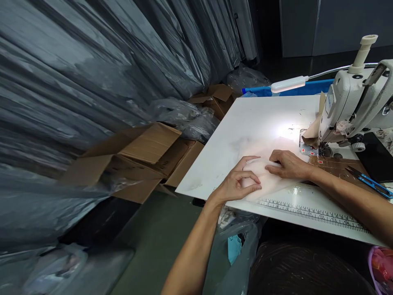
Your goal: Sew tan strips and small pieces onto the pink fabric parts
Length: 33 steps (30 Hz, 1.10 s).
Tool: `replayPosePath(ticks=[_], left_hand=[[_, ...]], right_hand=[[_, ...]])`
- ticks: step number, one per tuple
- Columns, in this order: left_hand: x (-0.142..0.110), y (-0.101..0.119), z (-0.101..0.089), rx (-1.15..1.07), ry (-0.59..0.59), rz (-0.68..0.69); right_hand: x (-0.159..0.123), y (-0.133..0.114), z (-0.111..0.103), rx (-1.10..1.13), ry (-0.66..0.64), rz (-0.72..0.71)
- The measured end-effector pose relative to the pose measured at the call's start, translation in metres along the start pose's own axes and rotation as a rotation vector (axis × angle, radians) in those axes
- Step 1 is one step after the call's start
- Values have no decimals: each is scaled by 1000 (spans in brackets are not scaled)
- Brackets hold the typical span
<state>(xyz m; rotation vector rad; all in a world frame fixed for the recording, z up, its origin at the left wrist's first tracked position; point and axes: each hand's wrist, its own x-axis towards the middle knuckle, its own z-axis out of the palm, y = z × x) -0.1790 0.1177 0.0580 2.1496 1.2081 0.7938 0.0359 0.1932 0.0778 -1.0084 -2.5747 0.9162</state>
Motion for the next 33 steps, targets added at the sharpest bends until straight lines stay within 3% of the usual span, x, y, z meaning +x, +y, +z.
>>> replayPosePath(ticks=[7,13,20,33], left_hand=[[3,5,1,28,-13,-115],[2,3,0,0,-49,-75],[2,2,1,-8,-39,-164],[5,-2,1,-82,53,-112]], right_hand=[[0,1,1,13,16,-14],[0,2,2,25,15,-16],[0,4,2,22,17,-27],[-6,7,-7,105,-100,-116]])
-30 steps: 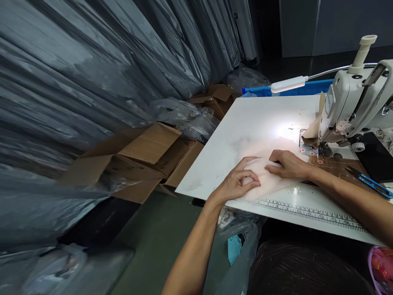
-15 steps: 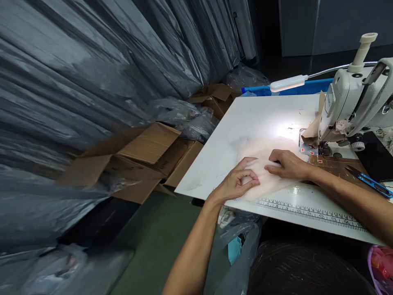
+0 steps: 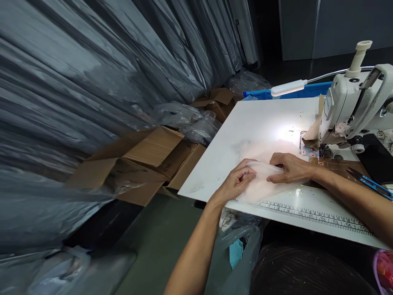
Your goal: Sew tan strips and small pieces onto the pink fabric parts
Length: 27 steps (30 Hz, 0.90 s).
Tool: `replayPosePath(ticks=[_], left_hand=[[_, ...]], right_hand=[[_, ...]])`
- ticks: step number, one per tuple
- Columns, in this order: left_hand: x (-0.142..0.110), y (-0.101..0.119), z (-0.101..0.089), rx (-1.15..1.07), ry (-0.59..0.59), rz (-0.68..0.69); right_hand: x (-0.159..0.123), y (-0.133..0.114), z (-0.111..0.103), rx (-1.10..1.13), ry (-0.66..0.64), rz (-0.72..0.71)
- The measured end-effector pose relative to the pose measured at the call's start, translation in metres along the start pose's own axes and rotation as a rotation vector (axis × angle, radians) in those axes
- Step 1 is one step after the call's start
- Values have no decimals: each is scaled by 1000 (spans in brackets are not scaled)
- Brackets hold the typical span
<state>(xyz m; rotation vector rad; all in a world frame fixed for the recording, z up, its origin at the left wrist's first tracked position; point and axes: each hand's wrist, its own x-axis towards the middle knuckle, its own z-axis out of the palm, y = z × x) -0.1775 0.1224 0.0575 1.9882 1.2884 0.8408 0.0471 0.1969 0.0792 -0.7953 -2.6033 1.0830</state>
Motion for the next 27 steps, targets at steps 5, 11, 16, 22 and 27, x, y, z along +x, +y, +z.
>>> replayPosePath(ticks=[5,11,16,22,27], left_hand=[[0,0,0,-18,2,-7],[-3,-2,-3,-98,51,9],[-5,-1,-4,-34,-100,122],[-2,2,1,84,-73,71],[-4,3,-1,48,-87,-28]], right_hand=[[2,1,1,-7,9,8],[3,-1,4,-57,41,40],[5,-6,5,-92,70,92],[5,-7,5,-73,73,117],[6,-4,5,-87,59,108]])
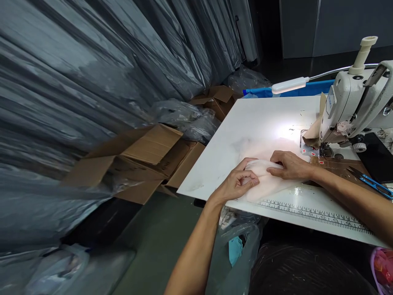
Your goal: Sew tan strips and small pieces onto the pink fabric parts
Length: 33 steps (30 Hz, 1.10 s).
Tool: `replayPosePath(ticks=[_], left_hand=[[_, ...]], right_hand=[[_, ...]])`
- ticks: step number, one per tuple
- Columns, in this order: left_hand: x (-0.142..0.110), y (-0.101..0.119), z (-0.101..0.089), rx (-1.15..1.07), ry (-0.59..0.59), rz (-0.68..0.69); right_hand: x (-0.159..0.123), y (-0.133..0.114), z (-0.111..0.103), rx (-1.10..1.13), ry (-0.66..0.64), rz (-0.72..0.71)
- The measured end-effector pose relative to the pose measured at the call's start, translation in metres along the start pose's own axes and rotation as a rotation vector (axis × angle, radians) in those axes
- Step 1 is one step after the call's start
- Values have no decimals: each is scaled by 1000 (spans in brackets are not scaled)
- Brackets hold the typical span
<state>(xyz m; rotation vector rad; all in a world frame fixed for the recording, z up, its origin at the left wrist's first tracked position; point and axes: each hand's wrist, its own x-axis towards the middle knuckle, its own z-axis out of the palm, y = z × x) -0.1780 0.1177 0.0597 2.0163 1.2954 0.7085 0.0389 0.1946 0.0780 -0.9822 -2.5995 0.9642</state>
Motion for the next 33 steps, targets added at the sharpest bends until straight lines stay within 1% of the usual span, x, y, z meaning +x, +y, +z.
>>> replayPosePath(ticks=[6,10,14,17,19,20,21,23,26,33], left_hand=[[0,1,-1,-67,32,-43],[2,1,1,-85,64,-21],[2,-5,1,-96,106,29],[1,-8,-1,-109,122,133],[0,-8,-2,-80,98,210],[0,-7,-2,-50,77,222],[0,-6,-2,-17,58,208],[0,-2,0,34,32,128],[1,3,2,36,30,29],[2,3,-1,-8,28,1]], right_hand=[[-3,3,-1,68,-3,-72],[-4,5,-2,69,-16,-118],[-2,5,0,56,1,-116],[0,4,3,20,33,-85],[0,2,3,11,36,-59],[0,1,3,11,34,-44],[0,1,2,15,31,-30],[0,1,2,16,29,-15],[0,1,1,15,36,-11],[0,3,2,39,21,-24]])
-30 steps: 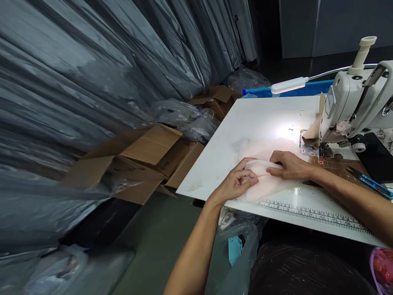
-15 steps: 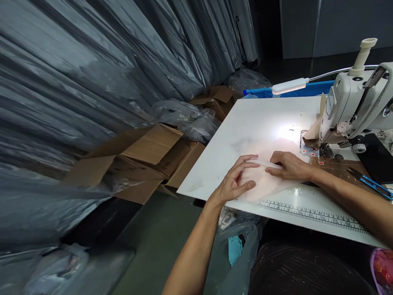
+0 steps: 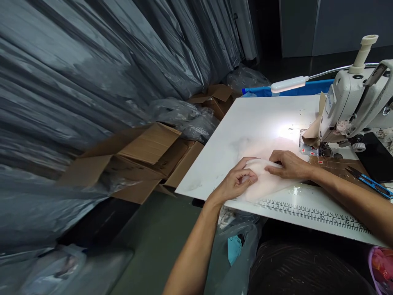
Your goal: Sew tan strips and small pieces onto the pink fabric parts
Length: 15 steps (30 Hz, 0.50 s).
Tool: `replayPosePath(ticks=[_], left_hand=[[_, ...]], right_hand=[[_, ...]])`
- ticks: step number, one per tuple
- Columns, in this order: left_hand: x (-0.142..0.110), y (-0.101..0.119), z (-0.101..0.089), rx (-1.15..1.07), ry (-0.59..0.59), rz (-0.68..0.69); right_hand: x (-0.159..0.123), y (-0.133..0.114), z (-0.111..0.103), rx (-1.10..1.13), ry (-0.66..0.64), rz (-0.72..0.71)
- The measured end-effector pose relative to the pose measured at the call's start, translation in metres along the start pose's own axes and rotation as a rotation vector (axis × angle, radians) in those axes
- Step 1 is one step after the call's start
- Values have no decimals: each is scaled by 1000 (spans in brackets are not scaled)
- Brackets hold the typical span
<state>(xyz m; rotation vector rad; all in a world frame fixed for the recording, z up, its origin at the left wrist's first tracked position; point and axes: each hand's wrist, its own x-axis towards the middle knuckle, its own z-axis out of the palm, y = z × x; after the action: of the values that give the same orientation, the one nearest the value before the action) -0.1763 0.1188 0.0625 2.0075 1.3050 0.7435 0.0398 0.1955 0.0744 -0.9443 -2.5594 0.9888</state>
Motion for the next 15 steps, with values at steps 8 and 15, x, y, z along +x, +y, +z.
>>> replayPosePath(ticks=[8,15], left_hand=[[3,-3,1,-54,45,16],[-2,-8,-2,-140,75,141]], right_hand=[[-3,0,-5,21,-49,-70],[1,-3,-1,-31,-10,-16]])
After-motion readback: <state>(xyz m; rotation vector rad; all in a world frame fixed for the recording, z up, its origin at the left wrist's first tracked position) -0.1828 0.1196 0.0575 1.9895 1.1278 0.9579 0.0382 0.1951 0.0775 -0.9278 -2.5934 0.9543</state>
